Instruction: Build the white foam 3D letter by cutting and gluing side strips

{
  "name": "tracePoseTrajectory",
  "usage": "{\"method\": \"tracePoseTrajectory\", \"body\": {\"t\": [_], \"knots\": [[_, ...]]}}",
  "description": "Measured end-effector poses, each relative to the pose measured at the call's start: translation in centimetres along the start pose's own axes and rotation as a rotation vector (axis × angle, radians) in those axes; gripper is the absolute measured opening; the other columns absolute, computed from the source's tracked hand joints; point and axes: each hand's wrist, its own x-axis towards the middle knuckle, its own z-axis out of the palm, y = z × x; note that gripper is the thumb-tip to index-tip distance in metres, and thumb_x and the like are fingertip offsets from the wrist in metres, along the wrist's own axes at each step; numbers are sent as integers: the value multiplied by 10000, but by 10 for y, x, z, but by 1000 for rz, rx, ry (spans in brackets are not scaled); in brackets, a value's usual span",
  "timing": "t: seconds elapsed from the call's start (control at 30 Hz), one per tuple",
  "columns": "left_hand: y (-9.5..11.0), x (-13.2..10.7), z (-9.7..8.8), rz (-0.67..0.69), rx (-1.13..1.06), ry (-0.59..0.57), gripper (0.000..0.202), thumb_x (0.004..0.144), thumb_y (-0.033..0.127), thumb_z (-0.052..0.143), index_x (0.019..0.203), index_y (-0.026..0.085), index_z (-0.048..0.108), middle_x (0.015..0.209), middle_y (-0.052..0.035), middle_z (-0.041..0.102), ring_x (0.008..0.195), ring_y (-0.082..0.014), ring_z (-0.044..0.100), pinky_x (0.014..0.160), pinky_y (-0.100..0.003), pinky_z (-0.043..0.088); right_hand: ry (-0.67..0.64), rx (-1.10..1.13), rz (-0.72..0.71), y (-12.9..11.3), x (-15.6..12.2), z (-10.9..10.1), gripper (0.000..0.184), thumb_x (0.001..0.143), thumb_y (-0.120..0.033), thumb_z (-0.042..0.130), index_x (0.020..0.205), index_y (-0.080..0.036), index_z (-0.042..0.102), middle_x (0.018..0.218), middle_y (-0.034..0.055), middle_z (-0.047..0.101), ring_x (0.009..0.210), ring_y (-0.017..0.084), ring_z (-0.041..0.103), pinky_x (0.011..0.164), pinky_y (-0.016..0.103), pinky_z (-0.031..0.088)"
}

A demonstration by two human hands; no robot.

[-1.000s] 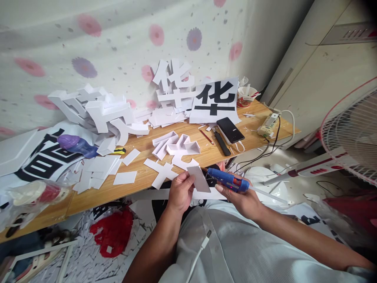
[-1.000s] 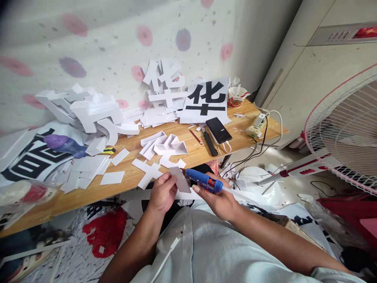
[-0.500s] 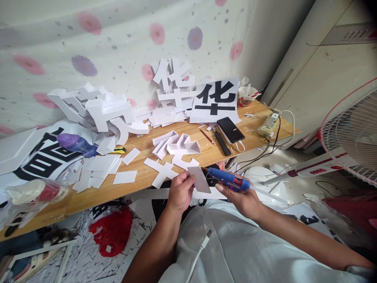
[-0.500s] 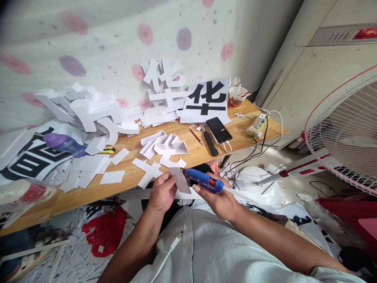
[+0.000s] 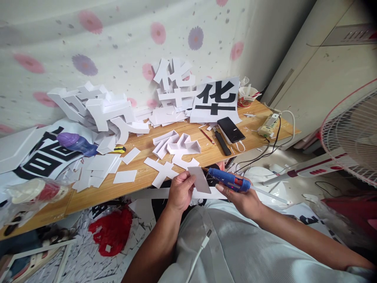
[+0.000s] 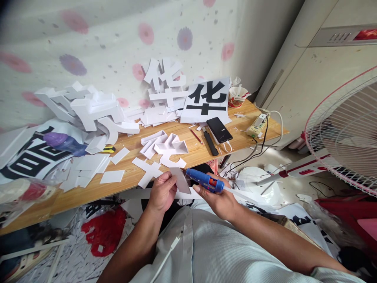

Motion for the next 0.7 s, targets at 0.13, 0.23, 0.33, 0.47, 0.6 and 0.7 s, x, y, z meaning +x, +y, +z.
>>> {"method": "tracePoseTrajectory", "body": {"t": [0.13,0.23,0.33,0.47,0.6,0.7], "knots": [[1,0,1,5,1,-5,368,744,419,982,956,158,833,867,-63,801,743,-179,712,733,-303,559,0,6,-7,2,-1,0,441,835,-612,879,819,-220,676,693,4,611,616,160,503,528,291,418],[1,1,1,10,2,-10,368,752,425,975,965,162,831,863,-59,798,735,-180,712,726,-307,558,1,1,-8,3,-1,-1,442,832,-615,880,819,-221,682,702,7,622,618,164,509,532,295,419],[0,1,0,13,1,-11,360,756,422,971,954,161,822,862,-60,797,733,-186,717,723,-312,556,-4,-8,-10,3,-1,-1,446,829,-622,878,813,-220,684,700,6,626,610,163,512,540,301,428],[0,1,-1,18,-12,-14,357,763,417,967,962,161,818,872,-66,803,743,-192,725,725,-309,548,-18,-38,-30,2,-2,-3,439,838,-611,873,795,-219,680,691,0,610,609,159,502,545,300,431],[1,2,-2,17,-17,-16,359,773,412,960,980,157,815,882,-77,808,756,-203,729,734,-314,544,-22,-52,-38,-1,-2,-3,436,844,-602,866,776,-217,673,682,5,593,617,160,489,539,301,420],[2,3,-2,21,-15,-5,373,756,418,971,974,161,812,857,-64,798,737,-195,718,735,-317,545,-12,-46,-31,-1,-3,-3,449,836,-614,865,756,-220,664,671,4,589,609,160,479,529,302,410]]}}
